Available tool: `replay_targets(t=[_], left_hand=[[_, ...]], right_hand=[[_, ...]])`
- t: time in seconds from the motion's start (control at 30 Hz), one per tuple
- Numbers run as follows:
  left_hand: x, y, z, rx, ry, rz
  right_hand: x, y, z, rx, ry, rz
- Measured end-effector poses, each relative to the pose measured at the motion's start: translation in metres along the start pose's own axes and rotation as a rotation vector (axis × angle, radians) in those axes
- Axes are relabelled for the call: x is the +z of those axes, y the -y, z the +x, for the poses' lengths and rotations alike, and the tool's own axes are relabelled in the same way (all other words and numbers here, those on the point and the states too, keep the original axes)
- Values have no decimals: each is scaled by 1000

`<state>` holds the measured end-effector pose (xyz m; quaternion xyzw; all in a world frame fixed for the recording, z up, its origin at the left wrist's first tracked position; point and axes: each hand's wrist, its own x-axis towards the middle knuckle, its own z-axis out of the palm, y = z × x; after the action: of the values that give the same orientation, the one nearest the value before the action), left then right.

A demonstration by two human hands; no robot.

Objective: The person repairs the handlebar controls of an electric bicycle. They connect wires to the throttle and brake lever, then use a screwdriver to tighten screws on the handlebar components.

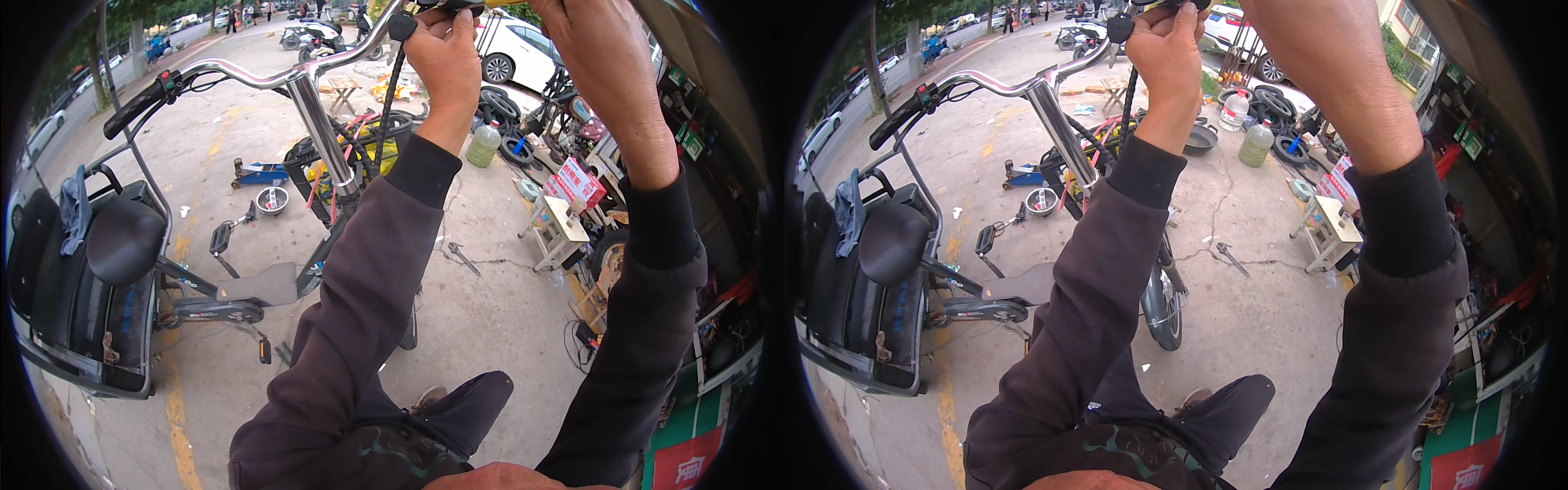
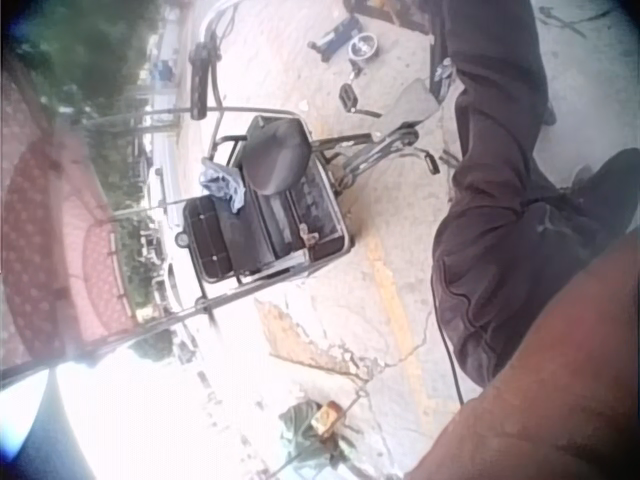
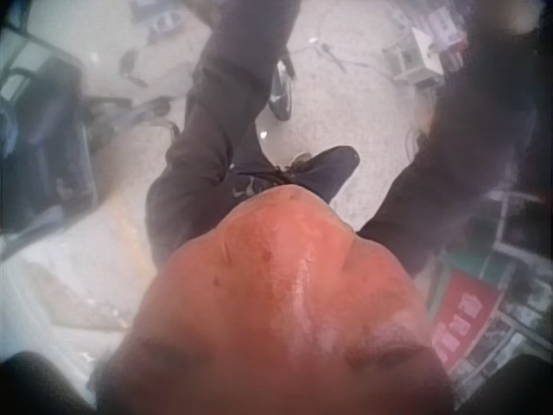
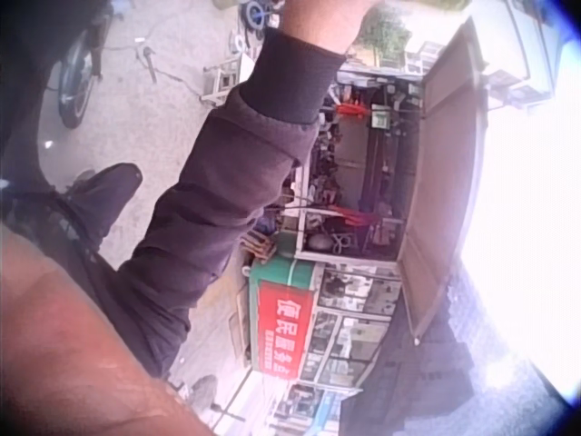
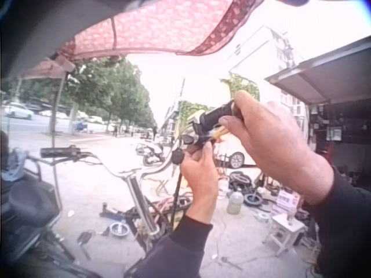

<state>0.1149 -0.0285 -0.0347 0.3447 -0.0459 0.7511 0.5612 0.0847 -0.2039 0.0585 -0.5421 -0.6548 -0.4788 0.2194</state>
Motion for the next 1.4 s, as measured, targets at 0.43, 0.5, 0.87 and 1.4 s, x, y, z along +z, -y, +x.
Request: replay_targets(t=[0.43, 0.5, 0.87, 1.4], left_hand=[[1, 17, 5, 347, 102, -29], [-4, -1, 0, 7, 18, -4], [-5, 3, 2, 126, 57, 9], [-2, 3, 4, 12, 3, -5]], right_hand=[[2, -5, 12, 448, -36, 1], [-6, 20, 19, 581, -35, 344], [-5, 2, 10, 401, -11, 419], [3, -29, -3, 280, 156, 370]])
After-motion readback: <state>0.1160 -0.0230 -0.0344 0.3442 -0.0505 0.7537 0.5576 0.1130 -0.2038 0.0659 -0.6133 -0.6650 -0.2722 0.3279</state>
